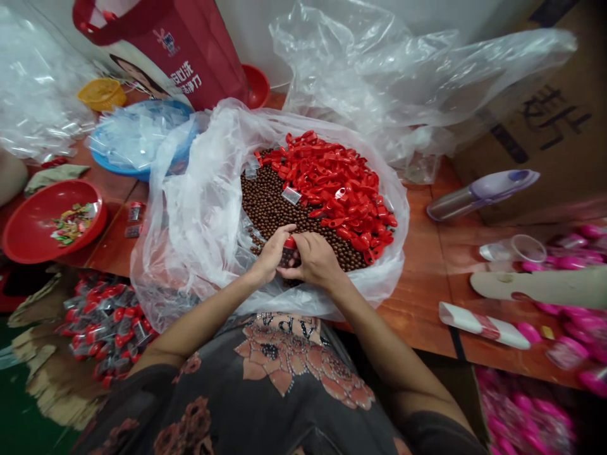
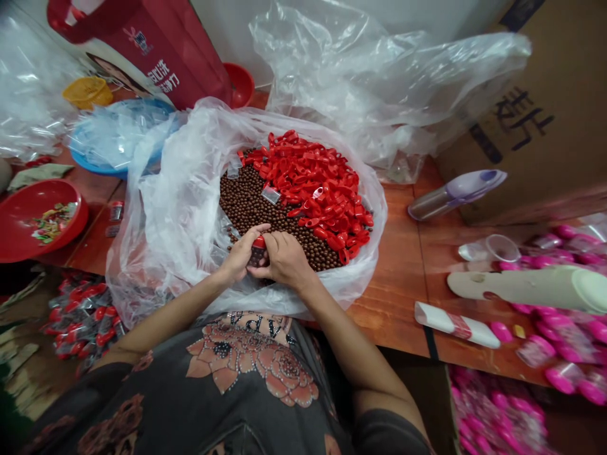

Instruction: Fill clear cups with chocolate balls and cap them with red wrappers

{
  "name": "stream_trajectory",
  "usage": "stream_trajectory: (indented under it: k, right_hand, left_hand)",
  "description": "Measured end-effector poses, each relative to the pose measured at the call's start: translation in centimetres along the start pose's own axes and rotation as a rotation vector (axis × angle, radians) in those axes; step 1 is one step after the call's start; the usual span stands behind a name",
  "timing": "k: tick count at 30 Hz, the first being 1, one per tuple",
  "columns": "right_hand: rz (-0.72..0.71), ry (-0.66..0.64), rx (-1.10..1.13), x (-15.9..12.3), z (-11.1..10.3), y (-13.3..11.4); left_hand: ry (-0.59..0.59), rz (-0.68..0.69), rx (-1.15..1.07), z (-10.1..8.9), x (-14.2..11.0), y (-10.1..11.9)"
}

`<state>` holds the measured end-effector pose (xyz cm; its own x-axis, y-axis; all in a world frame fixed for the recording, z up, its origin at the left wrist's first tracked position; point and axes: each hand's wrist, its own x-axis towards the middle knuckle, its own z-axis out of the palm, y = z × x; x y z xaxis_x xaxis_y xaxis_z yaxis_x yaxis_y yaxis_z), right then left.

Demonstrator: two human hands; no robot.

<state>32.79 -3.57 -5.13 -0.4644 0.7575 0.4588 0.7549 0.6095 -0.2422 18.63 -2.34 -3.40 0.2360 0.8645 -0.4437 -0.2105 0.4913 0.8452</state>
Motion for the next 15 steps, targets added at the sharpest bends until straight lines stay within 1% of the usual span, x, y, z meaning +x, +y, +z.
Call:
stream_trajectory:
  k: [2,4,7,9,10,11,12,13,14,15]
  right_hand:
    - [0.041,0.004,0.021,0.0,0.1,0.0]
    - [0.068,-0.001,0.010,0.2,0.2,-0.2]
    - [0.059,-0.025,0.012,0.7,0.2,-1.0]
    - [0.030,-0.067,0.050,1.3,0.1,-1.7]
    - [0.025,-0.095,0.070,1.6,0.0,-1.9]
    - [0.028,-0.125,0.084,1.9,0.0,-1.9]
    - [0.043,-0.154,0.091,2.2,-0.1,-1.7]
    - [0.071,-0.178,0.085,2.4,-0.1,-1.3]
    - [0.107,-0.193,0.067,2.5,-0.2,-0.6]
    - [0.149,-0.203,0.038,2.6,-0.2,0.1]
  left_hand:
    - [0.001,-0.025,-0.035,-0.3,-0.1,0.0]
    - [-0.029,-0.009,-0.008,-0.6,-0.2,-0.1]
    - [-0.061,0.116,0.163,-1.0,-0.6,-0.1]
    - [-0.047,0.216,0.279,-2.1,-0.8,0.6]
    - [-0.016,0.272,0.325,-3.2,-0.8,1.5]
    - [0.044,0.339,0.371,-4.7,-0.7,2.6]
    - [0.142,0.424,0.416,-6.7,-0.6,4.1]
    - [0.282,0.524,0.467,-9.0,-0.4,5.7]
    - [0.449,0.619,0.543,-11.7,-0.1,7.5]
    - [0.569,0.692,0.597,-14.6,0.2,9.2]
